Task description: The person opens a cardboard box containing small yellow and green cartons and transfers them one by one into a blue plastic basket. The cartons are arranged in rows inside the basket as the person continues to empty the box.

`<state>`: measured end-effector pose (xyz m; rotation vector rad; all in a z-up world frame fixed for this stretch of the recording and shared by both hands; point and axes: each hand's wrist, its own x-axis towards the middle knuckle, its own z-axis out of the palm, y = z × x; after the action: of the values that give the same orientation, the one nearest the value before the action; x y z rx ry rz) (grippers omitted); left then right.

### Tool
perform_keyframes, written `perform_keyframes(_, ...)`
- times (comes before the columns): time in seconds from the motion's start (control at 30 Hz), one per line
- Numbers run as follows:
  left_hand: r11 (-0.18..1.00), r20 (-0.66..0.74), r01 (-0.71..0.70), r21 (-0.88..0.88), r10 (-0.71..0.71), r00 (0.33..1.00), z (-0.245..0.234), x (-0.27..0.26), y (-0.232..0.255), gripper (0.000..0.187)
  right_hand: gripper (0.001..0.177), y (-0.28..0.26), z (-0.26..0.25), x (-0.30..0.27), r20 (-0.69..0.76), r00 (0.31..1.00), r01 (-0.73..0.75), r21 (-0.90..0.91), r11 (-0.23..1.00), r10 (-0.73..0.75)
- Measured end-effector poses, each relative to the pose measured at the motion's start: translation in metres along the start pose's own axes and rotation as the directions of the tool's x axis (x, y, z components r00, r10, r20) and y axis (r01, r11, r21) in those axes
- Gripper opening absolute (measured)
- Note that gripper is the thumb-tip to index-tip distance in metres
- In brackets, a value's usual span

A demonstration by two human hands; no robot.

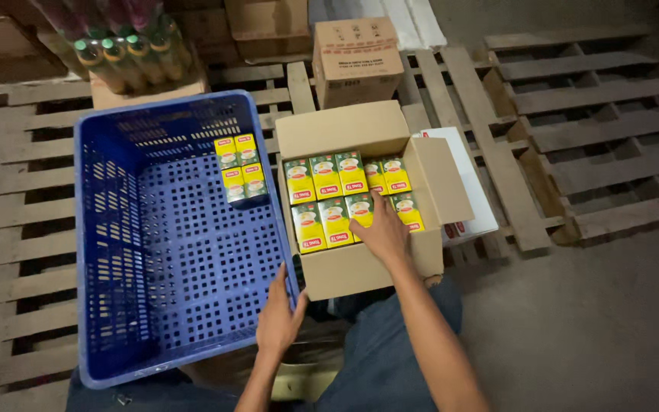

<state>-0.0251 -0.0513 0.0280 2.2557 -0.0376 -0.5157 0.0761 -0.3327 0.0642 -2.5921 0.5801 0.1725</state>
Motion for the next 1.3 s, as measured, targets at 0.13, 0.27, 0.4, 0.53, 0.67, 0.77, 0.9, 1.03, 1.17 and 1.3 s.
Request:
perform_keyframes(0.13,0.998,0.027,0.054,0.032,-0.054,0.998,-0.004,0.002,0.006,0.087,0.093,-0.019,-0.021,-0.008,0.088,0.995,-0.045,0.052,0.998,0.04)
perform_keyframes(0.27,1.0,0.011,0.021,0.017,-0.021,1.0,-0.006,0.001,0.007,0.087,0.1,-0.029,-0.027,-0.015,0.084,0.994,-0.083,0.095,0.992,0.075)
perform_keyframes(0.4,1.0,0.012,0.014,0.018,-0.014,1.0,-0.003,0.002,0.005,0.087,0.113,-0.041,-0.04,-0.014,0.141,0.973,-0.199,0.092,0.976,0.185)
perform_keyframes(0.53,0.999,-0.005,0.02,0.027,-0.02,1.0,-0.003,0.003,0.006,0.085,0.114,-0.044,-0.032,-0.009,0.176,0.951,-0.272,0.081,0.959,0.254)
perform_keyframes(0.67,0.999,-0.014,0.022,0.048,-0.021,1.0,-0.001,0.001,0.005,0.086,0.095,-0.023,-0.002,0.0,0.058,0.989,-0.14,0.085,0.987,0.135)
perform_keyframes(0.77,0.999,-0.014,0.019,0.037,-0.018,1.0,-0.005,-0.001,0.01,0.085,0.095,-0.01,0.002,0.011,0.092,0.99,-0.118,0.086,0.989,0.11)
perform_keyframes(0.9,1.0,-0.012,0.0,0.028,0.001,1.0,0.002,0.004,-0.003,0.085,0.109,0.012,0.027,0.035,0.083,0.995,-0.06,0.085,0.995,0.053)
perform_keyframes(1.03,0.999,-0.022,0.024,0.03,-0.023,0.999,0.0,0.002,0.0,0.085,0.104,-0.006,0.003,0.018,0.136,0.983,-0.14,0.095,0.986,0.126)
perform_keyframes(1.17,1.0,-0.037,-0.008,0.021,0.009,0.999,0.005,0.004,-0.005,0.085,0.095,-0.002,0.006,0.012,0.062,0.993,-0.107,0.04,0.993,0.105)
perform_keyframes(1.3,0.999,0.01,0.023,-0.022,-0.023,1.0,-0.005,-0.001,0.003,0.087,0.085,-0.013,-0.026,-0.003,0.043,0.988,-0.154,0.138,0.978,0.15)
